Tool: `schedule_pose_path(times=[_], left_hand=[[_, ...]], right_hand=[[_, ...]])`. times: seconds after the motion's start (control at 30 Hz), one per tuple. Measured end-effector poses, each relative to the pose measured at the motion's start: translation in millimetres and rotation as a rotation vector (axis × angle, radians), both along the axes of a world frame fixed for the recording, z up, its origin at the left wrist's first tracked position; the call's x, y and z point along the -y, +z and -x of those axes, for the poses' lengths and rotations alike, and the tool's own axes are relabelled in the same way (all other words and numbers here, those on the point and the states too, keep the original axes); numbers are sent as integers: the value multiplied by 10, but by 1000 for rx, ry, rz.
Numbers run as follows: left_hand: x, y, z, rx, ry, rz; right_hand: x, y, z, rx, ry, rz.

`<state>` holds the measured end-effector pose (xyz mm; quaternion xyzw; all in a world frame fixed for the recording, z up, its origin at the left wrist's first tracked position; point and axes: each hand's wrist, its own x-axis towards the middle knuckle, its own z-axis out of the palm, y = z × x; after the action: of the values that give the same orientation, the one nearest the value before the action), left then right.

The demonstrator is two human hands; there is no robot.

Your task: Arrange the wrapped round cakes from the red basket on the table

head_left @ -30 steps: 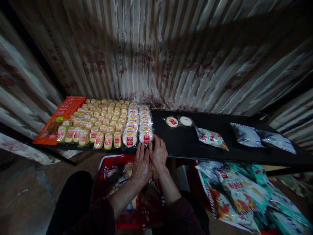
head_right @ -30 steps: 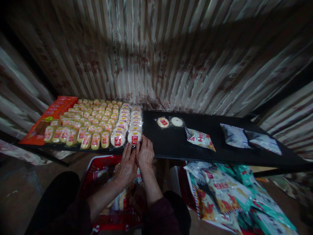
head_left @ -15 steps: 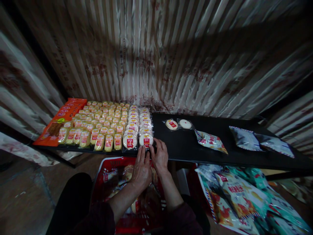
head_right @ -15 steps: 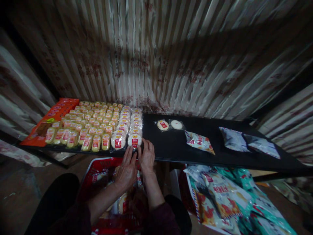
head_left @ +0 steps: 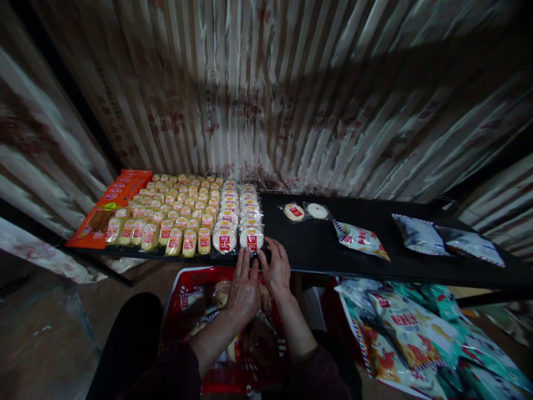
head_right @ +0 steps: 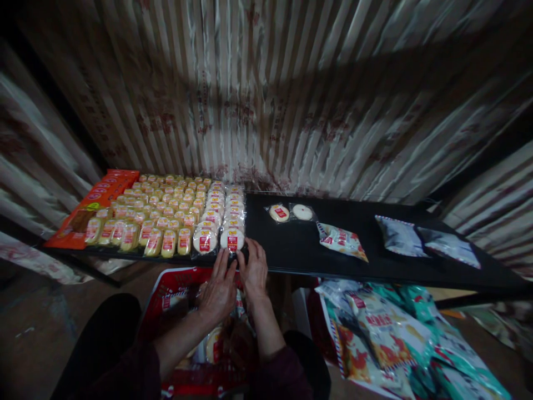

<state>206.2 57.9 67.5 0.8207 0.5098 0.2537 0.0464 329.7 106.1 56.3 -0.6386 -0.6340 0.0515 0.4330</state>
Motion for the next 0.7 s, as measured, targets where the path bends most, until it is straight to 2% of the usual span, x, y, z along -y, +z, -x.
schedule_pose_path(times=[0.27, 0.4, 0.7], left_hand=[[37, 7, 2, 5, -16, 13], [63, -23, 4, 22, -22, 0], [118, -70, 27, 86, -38, 17]], right_hand=[[33, 20, 1, -9, 15, -25], [45, 26, 9, 21, -10, -74], [111, 8, 50, 33, -9, -84]])
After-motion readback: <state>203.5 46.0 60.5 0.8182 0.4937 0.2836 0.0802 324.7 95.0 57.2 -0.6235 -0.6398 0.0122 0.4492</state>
